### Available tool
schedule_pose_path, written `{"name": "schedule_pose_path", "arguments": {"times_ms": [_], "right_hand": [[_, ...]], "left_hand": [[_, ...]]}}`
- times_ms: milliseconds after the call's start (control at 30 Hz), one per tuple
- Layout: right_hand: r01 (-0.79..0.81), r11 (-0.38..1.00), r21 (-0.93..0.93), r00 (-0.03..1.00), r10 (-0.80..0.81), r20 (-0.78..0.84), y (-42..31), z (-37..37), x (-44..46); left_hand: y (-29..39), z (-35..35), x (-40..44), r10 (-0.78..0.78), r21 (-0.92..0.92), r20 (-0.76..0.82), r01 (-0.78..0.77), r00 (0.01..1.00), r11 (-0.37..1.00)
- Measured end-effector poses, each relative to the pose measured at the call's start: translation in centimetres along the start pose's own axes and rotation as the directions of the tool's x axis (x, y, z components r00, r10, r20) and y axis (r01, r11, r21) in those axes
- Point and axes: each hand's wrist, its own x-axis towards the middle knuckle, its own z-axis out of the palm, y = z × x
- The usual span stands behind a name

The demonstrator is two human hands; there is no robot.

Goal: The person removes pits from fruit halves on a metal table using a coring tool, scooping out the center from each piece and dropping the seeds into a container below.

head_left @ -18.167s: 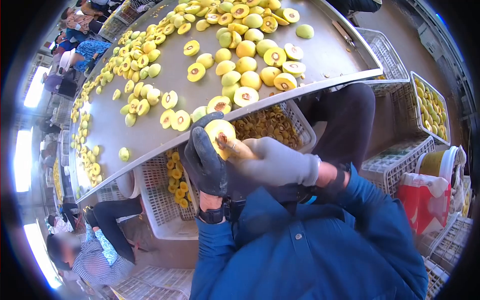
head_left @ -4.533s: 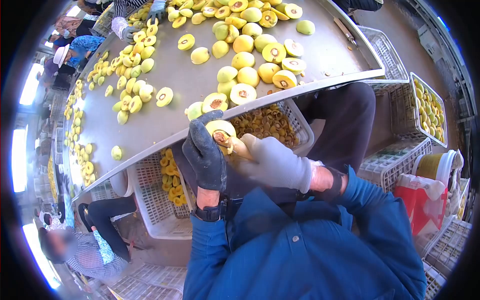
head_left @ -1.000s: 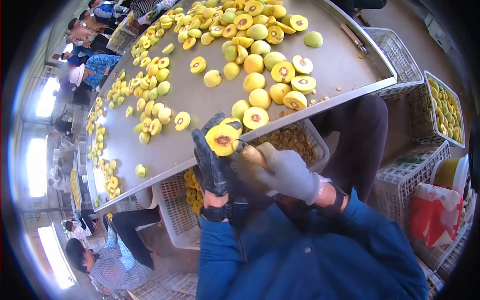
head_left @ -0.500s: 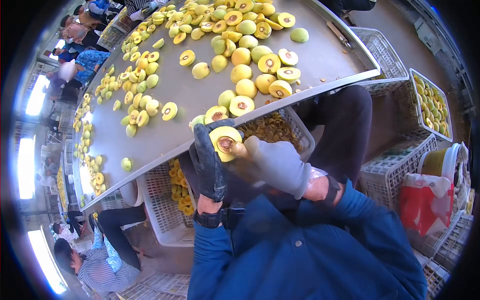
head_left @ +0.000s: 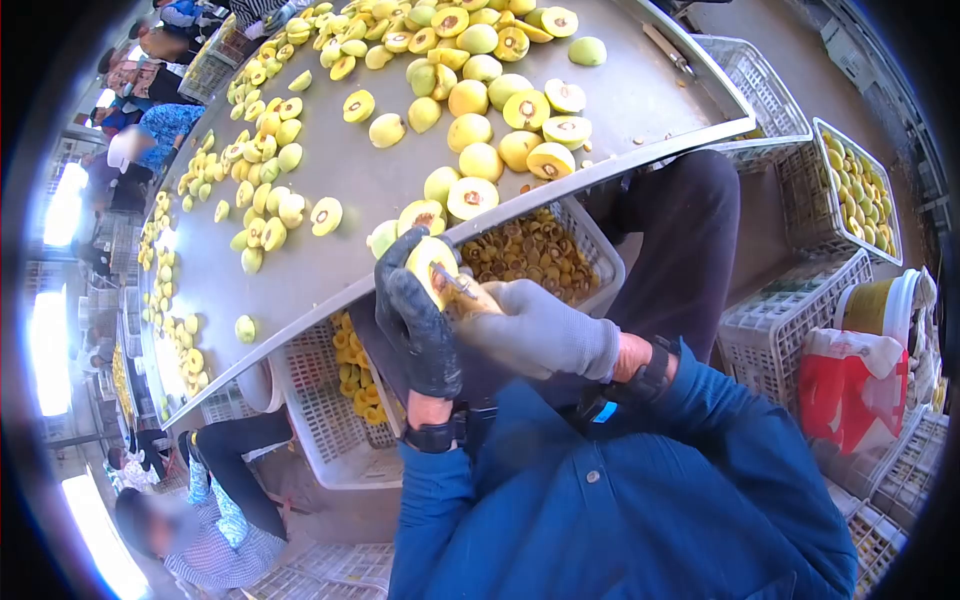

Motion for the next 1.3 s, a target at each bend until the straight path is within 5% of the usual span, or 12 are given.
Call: {"name": "schedule_pose_path", "arguments": {"times_ms": [67, 167, 333, 400, 600, 800, 900, 1033, 1100, 1167, 1267, 1300], "right_hand": [[-0.136, 0.99, -0.029, 0.988, 0.138, 0.075, -0.9, -0.2, -0.9], [0.132, 0.815, -0.564, 0.984, -0.177, -0.026, -1.2, -0.7, -0.9], [0.22, 0.882, -0.417, 0.968, -0.25, -0.017, -0.6, -0.7, -0.1], [0.296, 0.794, -0.531, 0.931, -0.364, -0.025, -0.4, -0.7, -0.1], [0.055, 0.968, -0.246, 0.998, -0.046, 0.045, -2.0, -0.3, -0.5], [0.405, 0.761, -0.507, 0.902, -0.424, 0.084, 1.0, -1.9, 1.0], [-0.26, 0.963, -0.074, 0.944, 0.27, 0.188, -4.0, -1.3, -1.1], [-0.246, 0.94, 0.234, 0.951, 0.188, 0.245, -0.2, -1.2, -0.4], [0.14, 0.983, -0.115, 0.987, -0.129, 0.096, 4.1, -2.1, 1.5], [0.236, 0.938, -0.253, 0.972, -0.223, 0.078, 4.6, -2.3, 2.1], [-0.26, 0.963, -0.065, 0.945, 0.268, 0.189, -2.0, -1.5, -0.4], [-0.244, 0.968, -0.051, 0.947, 0.249, 0.203, -1.9, -1.4, -0.3]], "left_hand": [[-0.6, -1.1, 0.1, -0.014, 0.006, 0.066, 0.013, 0.998, 1.0], [0.2, -1.8, 0.8, -0.066, -0.004, 0.162, 0.068, 0.985, 0.998], [1.8, 0.1, 1.7, -0.226, -0.345, 0.121, 0.255, 0.966, 0.903], [0.5, -0.6, 2.3, -0.134, -0.146, 0.153, 0.156, 0.979, 0.977], [2.8, -0.7, 3.4, -0.177, -0.048, 0.22, 0.192, 0.959, 0.98], [2.9, -2.1, 5.2, -0.161, 0.151, 0.62, 0.084, 0.768, 0.985], [2.7, -2.3, 5.2, -0.265, -0.04, 0.573, 0.35, 0.775, 0.936], [0.7, -1.0, 3.8, -0.314, -0.222, 0.466, 0.453, 0.827, 0.864], [-0.5, -0.9, 3.2, -0.353, -0.272, 0.497, 0.529, 0.793, 0.804], [-0.4, -0.8, 3.2, -0.294, -0.201, 0.482, 0.431, 0.825, 0.88], [-1.2, -1.1, 3.3, -0.283, -0.313, 0.476, 0.461, 0.832, 0.83], [-1.1, -1.0, 3.0, -0.288, -0.408, 0.436, 0.472, 0.853, 0.781]]}}
